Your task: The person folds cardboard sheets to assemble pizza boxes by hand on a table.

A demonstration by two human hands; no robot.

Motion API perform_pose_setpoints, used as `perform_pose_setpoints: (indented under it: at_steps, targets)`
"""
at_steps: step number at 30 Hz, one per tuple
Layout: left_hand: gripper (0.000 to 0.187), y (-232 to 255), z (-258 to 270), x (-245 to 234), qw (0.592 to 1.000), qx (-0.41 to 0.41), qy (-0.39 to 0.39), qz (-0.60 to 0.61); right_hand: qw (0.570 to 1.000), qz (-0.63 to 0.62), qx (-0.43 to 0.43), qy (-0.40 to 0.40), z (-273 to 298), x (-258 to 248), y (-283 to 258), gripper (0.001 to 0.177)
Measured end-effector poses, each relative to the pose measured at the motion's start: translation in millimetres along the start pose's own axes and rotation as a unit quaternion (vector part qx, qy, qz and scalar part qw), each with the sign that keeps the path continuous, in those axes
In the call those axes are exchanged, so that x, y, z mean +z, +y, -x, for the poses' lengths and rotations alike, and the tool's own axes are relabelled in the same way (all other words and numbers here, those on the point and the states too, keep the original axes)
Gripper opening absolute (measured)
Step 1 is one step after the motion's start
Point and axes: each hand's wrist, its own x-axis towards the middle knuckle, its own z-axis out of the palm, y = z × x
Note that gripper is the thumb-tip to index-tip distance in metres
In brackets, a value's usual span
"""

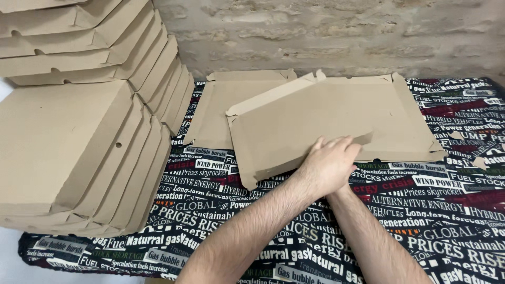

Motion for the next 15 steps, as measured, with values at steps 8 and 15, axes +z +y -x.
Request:
perform_pose_setpoints:
  at_steps: [8,15]
  targets:
    - [0.049,-0.4,71.9,-58.7,0.985,0.018,0.166,0.045,0.993,-0.058,-0.055,0.085,-25.5,-27.2,-7.7,0.042]
    - [0.103,-140.2,151.1,-14.8,0.952,-0.043,0.219,0.208,0.991,-0.069,-0.063,0.094,-18.4,-21.2,-41.2,0.052]
